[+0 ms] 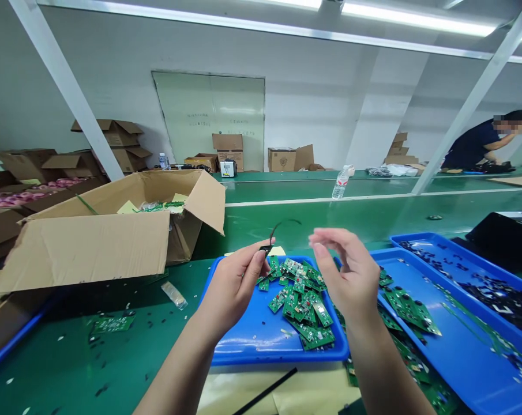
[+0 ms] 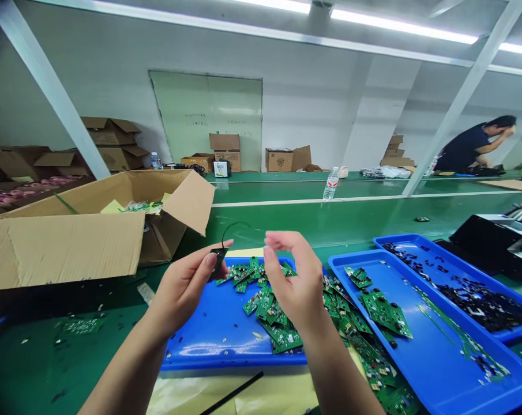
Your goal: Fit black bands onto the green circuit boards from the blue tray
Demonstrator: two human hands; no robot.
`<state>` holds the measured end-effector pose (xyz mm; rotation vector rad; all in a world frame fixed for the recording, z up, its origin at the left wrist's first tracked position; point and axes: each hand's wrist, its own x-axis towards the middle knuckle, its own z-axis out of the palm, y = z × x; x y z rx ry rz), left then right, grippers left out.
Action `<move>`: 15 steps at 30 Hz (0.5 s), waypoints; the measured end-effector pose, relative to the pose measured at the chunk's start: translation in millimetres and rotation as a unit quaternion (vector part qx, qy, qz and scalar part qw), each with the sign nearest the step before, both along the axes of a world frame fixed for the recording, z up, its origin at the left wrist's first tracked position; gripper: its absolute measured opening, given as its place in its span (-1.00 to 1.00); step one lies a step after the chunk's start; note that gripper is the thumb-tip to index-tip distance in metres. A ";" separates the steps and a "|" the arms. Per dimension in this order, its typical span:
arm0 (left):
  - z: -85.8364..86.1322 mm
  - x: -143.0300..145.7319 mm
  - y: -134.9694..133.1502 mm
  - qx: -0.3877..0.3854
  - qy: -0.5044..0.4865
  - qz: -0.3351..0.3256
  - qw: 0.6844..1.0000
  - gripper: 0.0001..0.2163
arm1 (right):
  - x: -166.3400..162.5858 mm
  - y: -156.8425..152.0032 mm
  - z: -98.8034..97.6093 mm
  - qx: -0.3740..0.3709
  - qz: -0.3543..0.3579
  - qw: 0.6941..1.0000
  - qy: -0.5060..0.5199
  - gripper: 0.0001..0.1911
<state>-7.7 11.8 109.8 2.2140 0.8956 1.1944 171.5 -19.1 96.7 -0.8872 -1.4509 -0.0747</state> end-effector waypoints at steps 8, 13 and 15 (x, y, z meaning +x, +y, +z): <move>-3.5 5.5 -1.6 0.062 0.057 -0.048 0.995 -0.64 | -11.0 -1.8 1.0 -0.072 0.052 0.996 -0.028 -0.96; -6.7 5.9 0.2 0.037 0.040 -0.061 0.997 -0.66 | -11.1 -0.3 2.5 -0.047 0.058 0.996 -0.048 -0.89; -9.1 6.3 1.7 0.021 0.013 -0.065 0.998 -0.67 | -9.2 -0.4 3.5 -0.022 0.076 0.995 -0.061 -0.89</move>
